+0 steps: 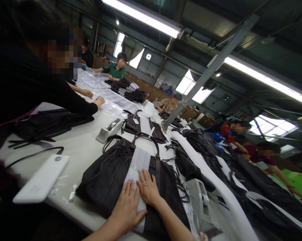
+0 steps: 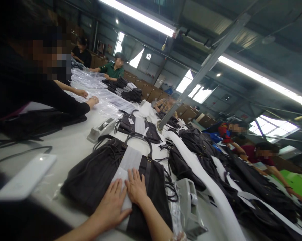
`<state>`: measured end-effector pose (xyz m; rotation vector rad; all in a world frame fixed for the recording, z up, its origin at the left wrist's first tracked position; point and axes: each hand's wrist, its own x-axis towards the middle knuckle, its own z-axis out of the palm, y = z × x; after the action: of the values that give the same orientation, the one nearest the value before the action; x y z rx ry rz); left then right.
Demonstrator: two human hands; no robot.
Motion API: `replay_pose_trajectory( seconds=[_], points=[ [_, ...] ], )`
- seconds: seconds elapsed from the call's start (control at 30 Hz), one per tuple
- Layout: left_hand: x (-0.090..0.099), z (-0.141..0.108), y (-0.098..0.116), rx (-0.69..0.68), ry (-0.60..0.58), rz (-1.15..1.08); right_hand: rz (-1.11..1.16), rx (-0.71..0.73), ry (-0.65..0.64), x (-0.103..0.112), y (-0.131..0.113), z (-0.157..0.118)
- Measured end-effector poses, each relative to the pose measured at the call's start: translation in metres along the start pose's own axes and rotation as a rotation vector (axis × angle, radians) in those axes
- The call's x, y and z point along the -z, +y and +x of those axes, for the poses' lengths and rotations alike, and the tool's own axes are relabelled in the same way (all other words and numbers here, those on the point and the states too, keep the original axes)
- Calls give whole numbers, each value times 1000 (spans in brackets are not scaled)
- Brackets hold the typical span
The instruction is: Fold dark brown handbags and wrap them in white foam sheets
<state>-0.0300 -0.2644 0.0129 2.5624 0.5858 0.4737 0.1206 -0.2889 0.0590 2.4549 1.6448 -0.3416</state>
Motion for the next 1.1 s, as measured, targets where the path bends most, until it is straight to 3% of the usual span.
replay_pose_trajectory(
  seconds=[0.07,0.17,0.3,0.4,0.47,0.53,0.67,0.77,0.83,0.93,1.1],
  points=[
    [-1,-2,-1,-13,13,14,33,0,3,-3,-2,-6],
    [-2,-4,-2,-41,29,26,30,-46,41,13,-1,-21],
    [11,1,-1,-31,81,74,-71,-291,337,31,21,-76],
    [47,8,-9,4,217,196,-27,-516,463,14,54,-132],
    [74,8,-28,43,297,312,130,-521,437,-10,73,-161],
    [95,1,-54,165,321,418,352,-479,421,-37,83,-178],
    [103,-25,-109,328,167,396,673,-564,490,-73,85,-175],
    [98,-38,-135,366,163,245,744,-583,492,-70,89,-165],
    [100,-38,-144,380,168,135,867,-571,430,-57,94,-161],
    [116,-29,-151,430,117,8,1253,-532,248,-34,101,-155],
    [149,-19,-145,647,-228,-574,1693,-542,114,-21,101,-145]
  ],
)
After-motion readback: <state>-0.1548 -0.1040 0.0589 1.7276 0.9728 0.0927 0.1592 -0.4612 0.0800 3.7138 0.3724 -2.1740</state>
